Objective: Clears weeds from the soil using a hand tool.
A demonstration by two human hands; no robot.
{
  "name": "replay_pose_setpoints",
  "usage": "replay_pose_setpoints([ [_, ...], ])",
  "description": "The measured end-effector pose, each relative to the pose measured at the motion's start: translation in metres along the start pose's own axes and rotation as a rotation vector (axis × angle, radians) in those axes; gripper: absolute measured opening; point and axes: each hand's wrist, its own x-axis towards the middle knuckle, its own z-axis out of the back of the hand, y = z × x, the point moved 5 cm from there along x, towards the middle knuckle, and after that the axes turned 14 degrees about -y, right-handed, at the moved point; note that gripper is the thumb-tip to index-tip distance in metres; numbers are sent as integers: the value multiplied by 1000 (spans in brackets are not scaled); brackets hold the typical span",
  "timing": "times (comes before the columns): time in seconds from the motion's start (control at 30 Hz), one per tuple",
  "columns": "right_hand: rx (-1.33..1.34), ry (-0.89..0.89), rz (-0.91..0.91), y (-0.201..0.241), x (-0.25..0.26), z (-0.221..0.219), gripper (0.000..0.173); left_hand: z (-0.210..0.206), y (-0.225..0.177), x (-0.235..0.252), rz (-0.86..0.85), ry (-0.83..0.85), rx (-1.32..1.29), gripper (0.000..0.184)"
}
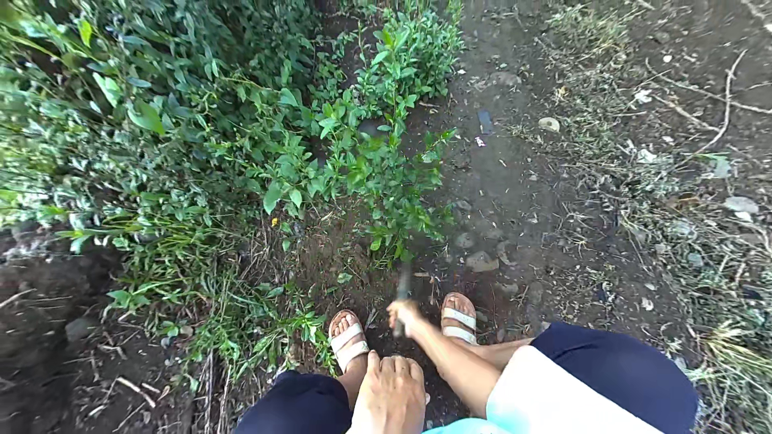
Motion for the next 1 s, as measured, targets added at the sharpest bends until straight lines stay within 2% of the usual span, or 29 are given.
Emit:
replay_pose_setpoints([
  [0.03, -88, 58, -50, -16, -9, -10, 12, -1, -1, 2, 3, 29, -13, 45],
  [0.07, -92, 83, -79, -15, -15, -17, 8, -1, 1, 4, 15, 61, -12, 45],
  [0.17, 13, 64, -70, 22, -17, -2, 5, -4, 4, 5, 50, 107, 42, 42],
  [0.33, 312, -167, 228, 119, 3, 72, 15, -1, 12, -2, 65, 9, 49, 42],
  [0.43, 572, -282, 318, 162, 22, 91, 9, -4, 11, -10, 33, -31, 34, 41],
  [0.5, 590, -275, 264, 149, 31, 72, 5, -5, 7, -12, 24, -25, 26, 43],
  [0.53, 493, -247, 214, 122, 31, 54, 8, -4, 5, -12, 20, -15, 25, 44],
  [0.63, -173, 26, 58, -8, 1, 3, 17, -4, 1, -7, 7, 24, 6, 46],
  [0.7, -529, 230, 32, -53, -26, -18, 26, -4, 3, -3, 21, 56, -12, 47],
  [0.77, -613, 312, 38, -61, -47, -29, 30, -6, 7, -3, 55, 55, 8, 44],
  [0.83, -549, 298, 85, -48, -46, -30, 38, -5, 12, -1, 90, 59, 38, 42],
  [0.93, -456, 176, 161, -13, -18, -3, 47, -1, 15, -2, 107, 96, 56, 41],
  [1.0, -411, 54, 204, 18, -4, 29, 43, -1, 13, -4, 80, 85, 47, 43],
])
